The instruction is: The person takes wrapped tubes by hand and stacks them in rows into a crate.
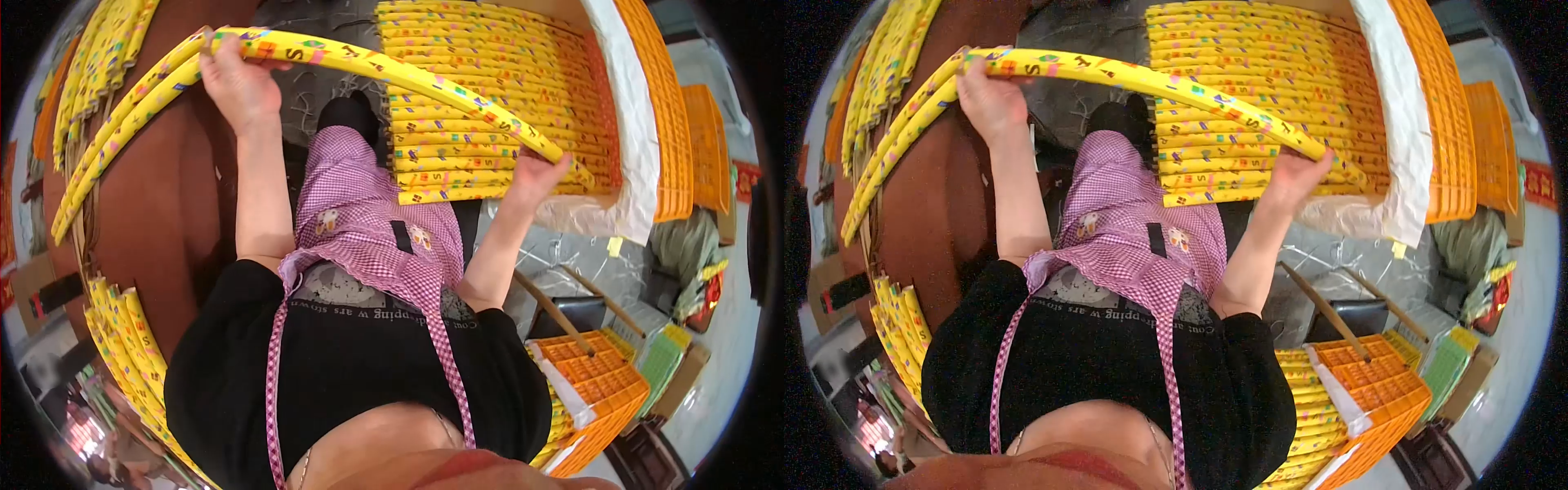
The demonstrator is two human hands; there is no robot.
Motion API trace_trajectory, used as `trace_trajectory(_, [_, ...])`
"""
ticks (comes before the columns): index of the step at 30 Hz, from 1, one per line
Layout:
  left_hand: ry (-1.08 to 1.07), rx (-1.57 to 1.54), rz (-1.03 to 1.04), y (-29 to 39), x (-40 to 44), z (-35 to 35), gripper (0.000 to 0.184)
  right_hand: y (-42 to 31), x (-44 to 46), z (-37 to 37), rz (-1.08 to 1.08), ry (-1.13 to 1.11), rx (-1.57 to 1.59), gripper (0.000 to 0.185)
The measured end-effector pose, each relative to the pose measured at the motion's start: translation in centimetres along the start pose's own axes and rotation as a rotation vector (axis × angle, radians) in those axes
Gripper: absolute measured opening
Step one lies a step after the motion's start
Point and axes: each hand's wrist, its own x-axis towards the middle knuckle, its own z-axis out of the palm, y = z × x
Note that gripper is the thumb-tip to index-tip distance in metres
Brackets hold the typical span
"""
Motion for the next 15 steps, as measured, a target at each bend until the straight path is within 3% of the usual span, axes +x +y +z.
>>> trace_trajectory(2, [0.022,-0.036,-0.009,-0.6,0.2,-0.4,0.018,0.2,0.4,-0.2,-0.022,-0.004,-0.009,0.049])
trace_trajectory(6, [-0.001,0.042,-0.061,-1.0,-1.1,0.1,0.018,2.1,-0.4,1.2,0.176,-0.002,0.206,0.044])
trace_trajectory(10, [-0.041,0.024,-0.1,-2.2,-2.2,-0.1,0.017,5.4,-4.4,4.8,0.418,-0.193,0.14,0.021])
trace_trajectory(12, [-0.023,0.045,-0.105,-2.5,-2.6,-0.2,0.018,5.8,-6.2,6.8,0.413,-0.237,0.131,0.013])
trace_trajectory(15, [-0.019,0.072,-0.129,-2.5,-2.6,-0.9,0.021,6.4,-5.7,7.1,0.395,-0.193,0.091,0.016])
